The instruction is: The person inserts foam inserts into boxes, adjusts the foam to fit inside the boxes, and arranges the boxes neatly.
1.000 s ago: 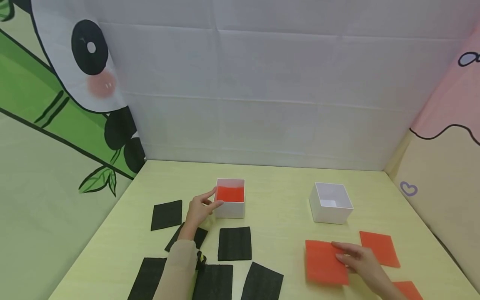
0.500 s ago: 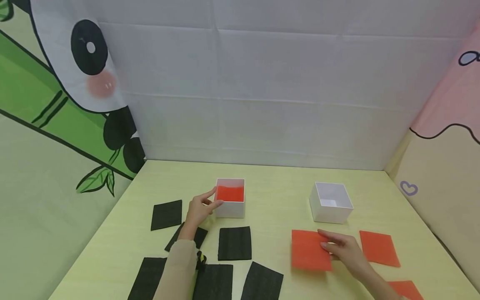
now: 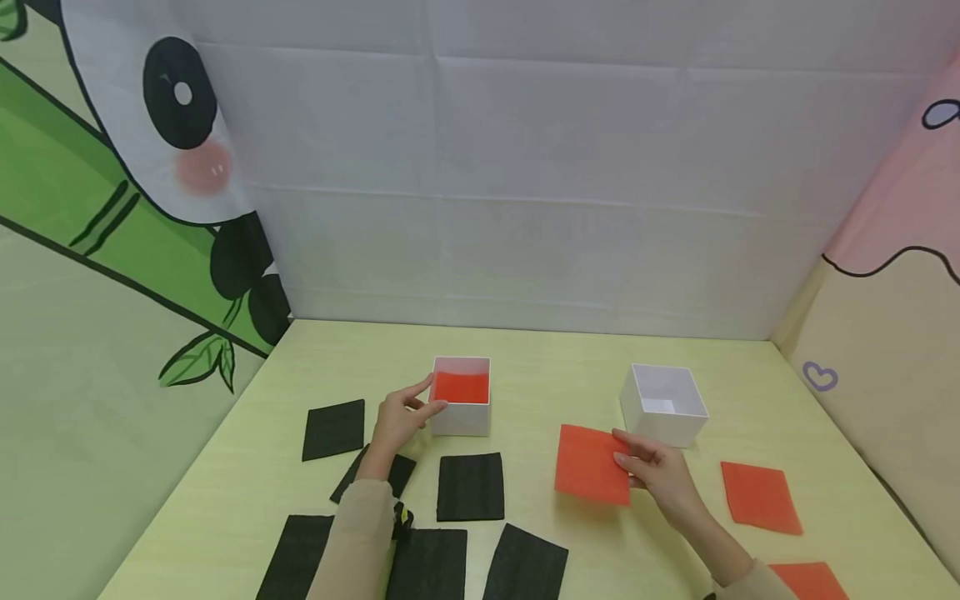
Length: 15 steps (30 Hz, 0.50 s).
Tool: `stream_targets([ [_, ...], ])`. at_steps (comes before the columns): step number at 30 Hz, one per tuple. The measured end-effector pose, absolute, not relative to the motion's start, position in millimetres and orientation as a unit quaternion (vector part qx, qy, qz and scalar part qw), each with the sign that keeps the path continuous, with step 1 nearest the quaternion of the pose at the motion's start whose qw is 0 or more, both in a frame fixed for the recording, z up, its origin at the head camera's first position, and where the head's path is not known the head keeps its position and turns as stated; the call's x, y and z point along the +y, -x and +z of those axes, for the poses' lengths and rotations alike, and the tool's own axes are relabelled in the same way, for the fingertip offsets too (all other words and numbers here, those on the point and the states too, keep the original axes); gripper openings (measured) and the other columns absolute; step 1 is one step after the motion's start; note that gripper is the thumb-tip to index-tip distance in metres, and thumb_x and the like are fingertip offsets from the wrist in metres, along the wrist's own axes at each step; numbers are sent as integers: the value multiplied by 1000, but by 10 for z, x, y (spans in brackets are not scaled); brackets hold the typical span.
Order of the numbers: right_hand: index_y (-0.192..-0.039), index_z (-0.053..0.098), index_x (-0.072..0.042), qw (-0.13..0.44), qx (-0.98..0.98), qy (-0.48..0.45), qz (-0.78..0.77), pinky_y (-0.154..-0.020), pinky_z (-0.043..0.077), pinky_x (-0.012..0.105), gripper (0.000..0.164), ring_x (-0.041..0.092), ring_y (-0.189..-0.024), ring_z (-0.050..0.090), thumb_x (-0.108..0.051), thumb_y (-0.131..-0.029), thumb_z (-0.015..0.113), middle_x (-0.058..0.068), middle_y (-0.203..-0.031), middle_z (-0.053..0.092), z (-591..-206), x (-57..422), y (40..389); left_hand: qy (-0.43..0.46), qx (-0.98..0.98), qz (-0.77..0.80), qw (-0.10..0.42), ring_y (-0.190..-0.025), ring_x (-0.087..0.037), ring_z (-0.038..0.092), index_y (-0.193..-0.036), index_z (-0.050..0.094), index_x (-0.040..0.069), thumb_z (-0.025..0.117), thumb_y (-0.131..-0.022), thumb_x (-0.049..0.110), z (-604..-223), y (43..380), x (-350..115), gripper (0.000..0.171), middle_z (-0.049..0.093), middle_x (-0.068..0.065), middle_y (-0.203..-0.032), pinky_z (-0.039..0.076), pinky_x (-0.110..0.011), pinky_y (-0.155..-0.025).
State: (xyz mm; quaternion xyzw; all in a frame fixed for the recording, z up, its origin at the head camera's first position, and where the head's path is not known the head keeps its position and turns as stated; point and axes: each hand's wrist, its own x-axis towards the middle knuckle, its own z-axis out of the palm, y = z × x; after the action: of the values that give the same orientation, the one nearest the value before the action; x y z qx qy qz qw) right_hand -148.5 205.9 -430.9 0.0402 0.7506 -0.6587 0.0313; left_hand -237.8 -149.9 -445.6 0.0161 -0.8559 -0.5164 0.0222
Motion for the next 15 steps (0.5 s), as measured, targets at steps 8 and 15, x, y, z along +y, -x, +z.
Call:
stream_targets([
  [8, -114, 53, 13, -11, 739, -34, -673, -57, 50, 25, 35, 9, -67, 59, 7, -80, 60, 9, -90, 62, -4256, 1914, 1600, -20, -856, -516, 19, -58, -17, 52, -129, 50, 18, 72, -74, 34, -4448, 2366, -1492, 61, 56, -8, -79, 36, -27, -50],
  [15, -112, 60, 6, -35, 733, -41, -678, -58, 50, 26, 32, 12, -67, 60, -1, -81, 63, 12, -92, 63, -4389, 1825, 1774, -28, -857, -513, 18, -57, -18, 52, -129, 49, 19, 72, -74, 34, -4430, 2354, -1487, 62, 55, -8, -78, 33, -26, -48],
])
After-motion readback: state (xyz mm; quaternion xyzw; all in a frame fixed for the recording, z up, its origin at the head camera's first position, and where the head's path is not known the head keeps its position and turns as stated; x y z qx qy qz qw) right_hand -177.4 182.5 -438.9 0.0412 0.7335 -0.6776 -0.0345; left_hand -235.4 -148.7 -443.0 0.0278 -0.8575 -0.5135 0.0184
